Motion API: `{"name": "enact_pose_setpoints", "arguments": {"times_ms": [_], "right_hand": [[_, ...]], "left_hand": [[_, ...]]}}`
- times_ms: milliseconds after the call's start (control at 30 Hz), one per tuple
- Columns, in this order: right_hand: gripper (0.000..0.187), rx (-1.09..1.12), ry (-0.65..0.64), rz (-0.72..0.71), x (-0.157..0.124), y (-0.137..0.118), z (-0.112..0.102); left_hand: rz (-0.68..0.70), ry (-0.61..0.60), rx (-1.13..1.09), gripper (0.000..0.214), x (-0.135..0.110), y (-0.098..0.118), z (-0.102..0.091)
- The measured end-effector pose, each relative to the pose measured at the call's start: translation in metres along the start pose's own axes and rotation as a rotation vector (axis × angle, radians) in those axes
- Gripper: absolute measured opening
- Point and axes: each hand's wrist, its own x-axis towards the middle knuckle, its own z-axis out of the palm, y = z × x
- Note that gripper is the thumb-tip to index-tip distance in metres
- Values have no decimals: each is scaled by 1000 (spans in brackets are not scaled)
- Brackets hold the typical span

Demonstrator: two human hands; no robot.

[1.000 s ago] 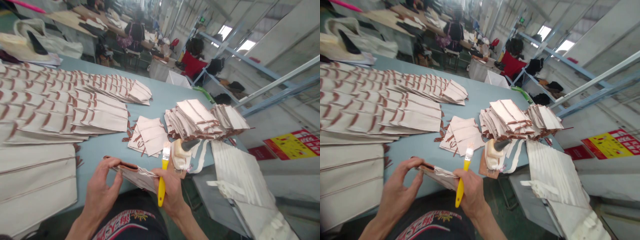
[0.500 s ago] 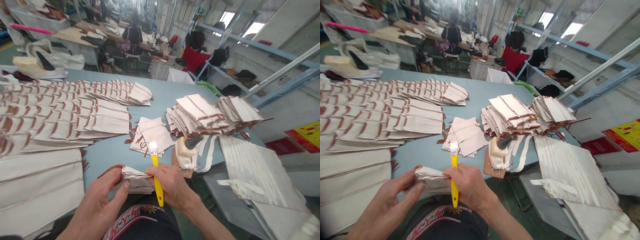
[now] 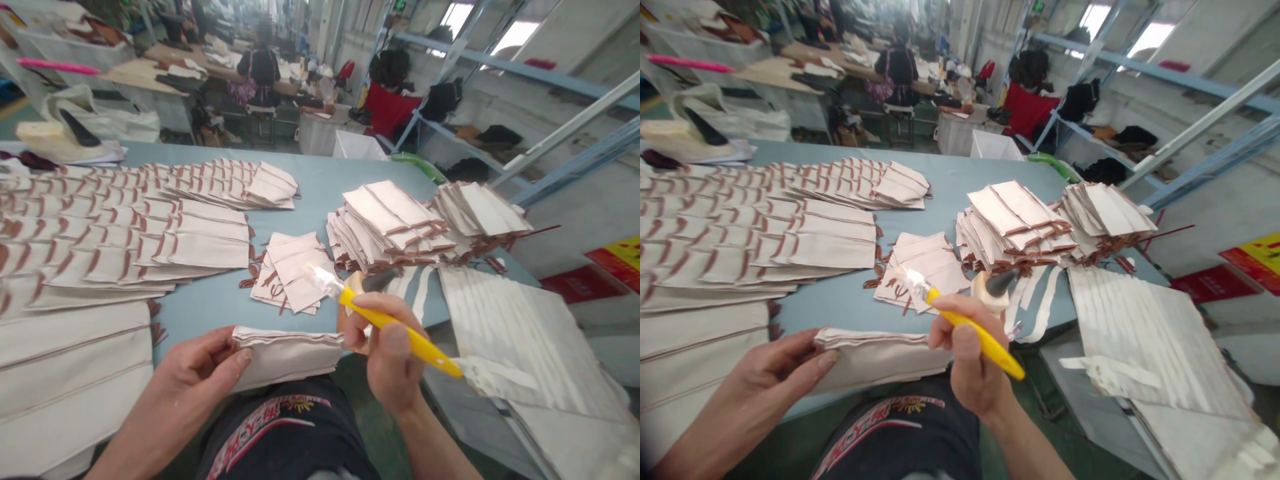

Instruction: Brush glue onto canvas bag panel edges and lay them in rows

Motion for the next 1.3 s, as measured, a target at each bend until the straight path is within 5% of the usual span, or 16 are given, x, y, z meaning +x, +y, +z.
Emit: {"name": "enact_pose_setpoints", "arguments": {"times_ms": [100,200,400,767,1000,1133,1300], "right_hand": [[32,-222,-116,-246,-5,6,14],[32,-363,-261,-447,-9,21,34],[34,-408,-196,-650,-13,49,66],[33,-412,-282,-636,-25,40,63],[35,-310,-225,-543,-20,39,55],[37,-264,-191,-505,-11,33,55],[35,90,41,-253,-5,8,41]], "left_hand": [[-4,-12,-21,53,4,1,-1],[56,-43,-3,45,5,-3,-4],[192,-75,263,33,0,-2,-8],[419,188,612,26,-11,-11,-11],[150,35,181,32,-21,-12,-8],[16,85,-40,36,-30,-2,2],[-66,110,-115,48,-38,-2,2]]}}
